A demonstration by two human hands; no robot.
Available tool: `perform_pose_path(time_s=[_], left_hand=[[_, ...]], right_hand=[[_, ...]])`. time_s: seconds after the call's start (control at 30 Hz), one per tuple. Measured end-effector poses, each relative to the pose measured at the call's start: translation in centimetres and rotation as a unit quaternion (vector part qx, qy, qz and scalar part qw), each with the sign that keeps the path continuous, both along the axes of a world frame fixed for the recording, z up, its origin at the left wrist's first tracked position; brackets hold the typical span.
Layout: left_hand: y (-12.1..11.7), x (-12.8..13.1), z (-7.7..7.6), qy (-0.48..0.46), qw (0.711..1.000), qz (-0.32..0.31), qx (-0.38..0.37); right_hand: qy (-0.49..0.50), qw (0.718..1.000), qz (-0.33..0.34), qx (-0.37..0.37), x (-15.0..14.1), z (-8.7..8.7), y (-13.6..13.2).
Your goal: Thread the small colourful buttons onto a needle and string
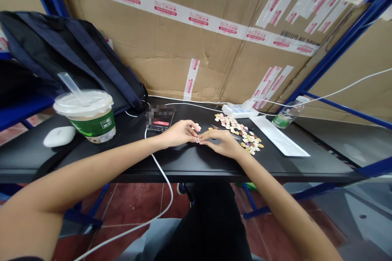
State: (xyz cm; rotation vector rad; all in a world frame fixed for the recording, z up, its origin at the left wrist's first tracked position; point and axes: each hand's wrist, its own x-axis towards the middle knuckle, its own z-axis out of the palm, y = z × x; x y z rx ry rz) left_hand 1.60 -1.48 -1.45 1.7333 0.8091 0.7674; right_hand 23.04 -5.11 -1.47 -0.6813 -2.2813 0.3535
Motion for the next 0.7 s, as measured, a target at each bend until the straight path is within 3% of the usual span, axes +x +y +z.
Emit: perform_pose_path(time_s=[0.27,0.4,0.47,0.57,0.63,0.7], left_hand=[[-0.3,0.2,0.1,0.043,0.998,-0.006,0.039],[-0.1,-0.2,0.2,0.067,0.984,0.021,0.164],[-0.1,-0.6,0.4,0.116,0.952,0.048,0.278],[-0.2,-1.2,0.6,0.24,0.87,0.076,0.423],[-0.2,-1.4,0.5,0.315,0.825,0.08,0.462],[-0.3,-1.4,0.4,0.359,0.803,0.07,0.47]], right_hand=[[0.001,1.0,0.017,-0.009,-0.3,0.0,-0.1],[-0.007,1.0,-0.025,0.01,-0.1,0.0,0.2],[-0.039,0.998,-0.053,0.023,0.2,0.0,0.3],[-0.112,0.988,-0.094,0.056,0.7,0.2,0.6],[-0.144,0.977,-0.133,0.085,1.2,0.2,0.7],[-0.152,0.967,-0.172,0.109,1.5,0.3,0.8]])
